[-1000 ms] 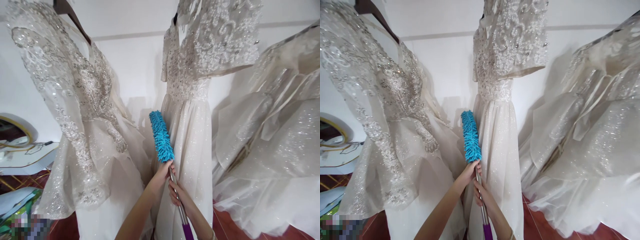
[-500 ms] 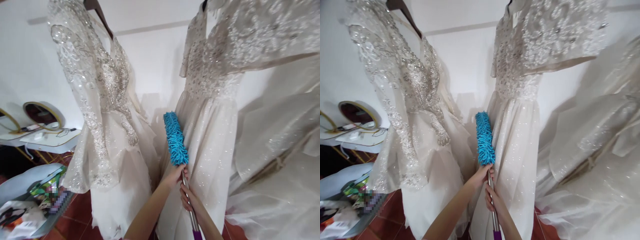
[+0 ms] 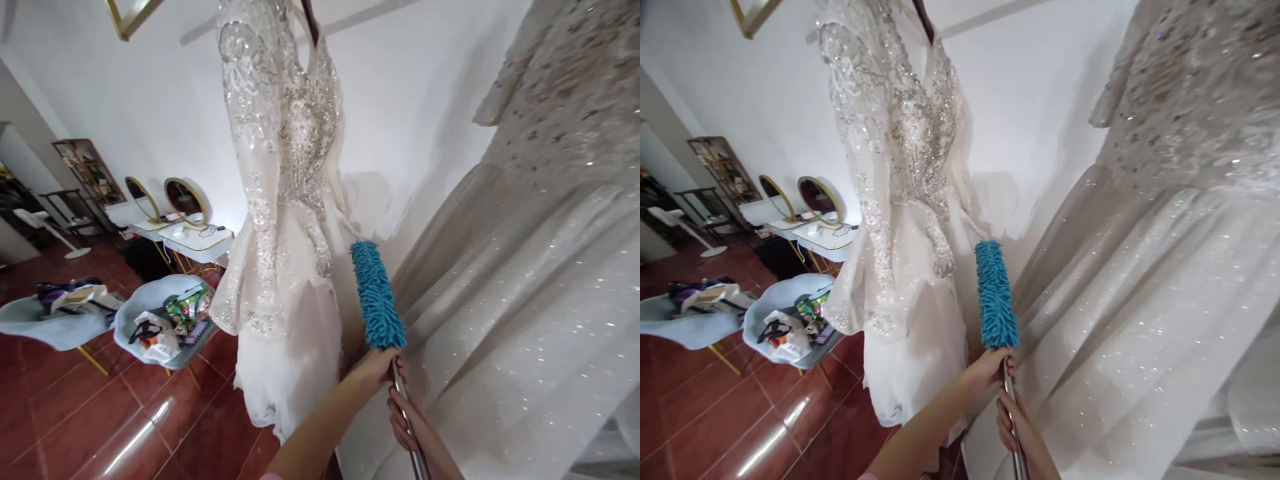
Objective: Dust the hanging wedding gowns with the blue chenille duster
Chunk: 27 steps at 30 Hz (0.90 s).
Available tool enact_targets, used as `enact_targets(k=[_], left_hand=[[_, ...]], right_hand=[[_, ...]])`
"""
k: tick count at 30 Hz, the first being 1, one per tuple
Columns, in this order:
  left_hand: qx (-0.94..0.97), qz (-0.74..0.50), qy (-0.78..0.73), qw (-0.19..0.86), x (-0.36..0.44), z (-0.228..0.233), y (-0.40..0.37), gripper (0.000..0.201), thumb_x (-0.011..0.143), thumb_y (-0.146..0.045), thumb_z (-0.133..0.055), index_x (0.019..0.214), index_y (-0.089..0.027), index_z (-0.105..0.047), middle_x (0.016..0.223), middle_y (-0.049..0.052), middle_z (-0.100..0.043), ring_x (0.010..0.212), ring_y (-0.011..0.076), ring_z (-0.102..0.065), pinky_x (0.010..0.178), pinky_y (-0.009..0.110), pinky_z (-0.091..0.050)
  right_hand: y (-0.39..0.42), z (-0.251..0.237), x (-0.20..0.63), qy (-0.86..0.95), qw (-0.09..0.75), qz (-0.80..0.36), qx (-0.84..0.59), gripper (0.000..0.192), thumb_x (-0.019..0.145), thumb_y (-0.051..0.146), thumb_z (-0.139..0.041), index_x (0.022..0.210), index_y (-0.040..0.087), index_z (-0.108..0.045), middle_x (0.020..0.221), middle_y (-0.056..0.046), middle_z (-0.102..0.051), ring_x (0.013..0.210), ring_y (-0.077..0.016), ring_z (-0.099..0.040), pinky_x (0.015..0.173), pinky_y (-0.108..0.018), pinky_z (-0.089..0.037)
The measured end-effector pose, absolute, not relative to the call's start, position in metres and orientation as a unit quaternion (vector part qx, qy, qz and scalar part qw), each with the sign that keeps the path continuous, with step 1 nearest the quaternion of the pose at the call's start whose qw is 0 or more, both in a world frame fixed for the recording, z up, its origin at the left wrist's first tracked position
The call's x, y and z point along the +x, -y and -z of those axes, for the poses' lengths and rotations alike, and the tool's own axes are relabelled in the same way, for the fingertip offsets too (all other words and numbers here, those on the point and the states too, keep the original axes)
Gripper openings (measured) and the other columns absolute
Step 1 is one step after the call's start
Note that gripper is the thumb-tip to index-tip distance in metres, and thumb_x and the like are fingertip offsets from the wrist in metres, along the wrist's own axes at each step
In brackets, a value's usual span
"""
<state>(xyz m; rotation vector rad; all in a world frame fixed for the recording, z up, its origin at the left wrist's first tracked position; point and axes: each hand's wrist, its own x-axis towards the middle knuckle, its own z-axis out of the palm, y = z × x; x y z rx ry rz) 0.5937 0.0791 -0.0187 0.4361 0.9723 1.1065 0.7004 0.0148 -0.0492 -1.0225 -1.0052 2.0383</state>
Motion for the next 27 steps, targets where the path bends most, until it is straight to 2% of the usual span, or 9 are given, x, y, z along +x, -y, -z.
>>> enact_targets(k=[5,11,20,27], left_hand=[[0.221,-0.512,-0.439,0.705,0.559,-0.013,-0.072,0.026,0.079,-0.035,-0.068,0.067,-0.021,-0.05,0.053,-0.006,-0.046,0.046,0.0097,-0.043,0.053,0.027,-0.046],[0.258,-0.513,-0.41,0.709,0.514,-0.033,-0.073,0.024,0.081,-0.035,-0.068,0.073,-0.022,-0.05,0.061,-0.007,-0.048,0.048,0.0093,-0.042,0.055,0.028,-0.047],[0.243,-0.489,-0.422,0.724,0.461,-0.029,-0.073,0.029,0.086,-0.03,-0.063,0.063,-0.022,-0.047,0.058,-0.004,-0.044,0.046,0.0097,-0.04,0.053,0.029,-0.045],[0.262,-0.48,-0.401,0.735,0.439,-0.013,-0.072,0.022,0.089,-0.027,-0.06,0.069,-0.022,-0.051,0.059,-0.004,-0.046,0.049,0.0104,-0.041,0.056,0.029,-0.047]], right_hand=[[-0.016,0.029,0.67,0.405,0.32,-0.768,-0.38,0.063,0.057,0.075,-0.081,0.06,0.023,-0.044,0.036,0.014,-0.037,0.02,-0.0027,-0.027,0.026,-0.016,-0.02],[-0.01,0.013,0.623,0.396,0.362,-0.753,-0.382,0.06,0.063,0.068,-0.084,0.06,0.022,-0.046,0.04,0.012,-0.04,0.023,-0.0011,-0.028,0.029,-0.015,-0.023],[-0.004,0.023,0.559,0.374,0.394,-0.738,-0.399,0.059,0.063,0.067,-0.084,0.06,0.023,-0.046,0.037,0.012,-0.036,0.021,-0.0022,-0.026,0.027,-0.017,-0.021],[0.002,0.035,0.535,0.356,0.406,-0.736,-0.408,0.058,0.066,0.067,-0.083,0.064,0.023,-0.045,0.038,0.014,-0.035,0.021,-0.0016,-0.025,0.026,-0.015,-0.019]])
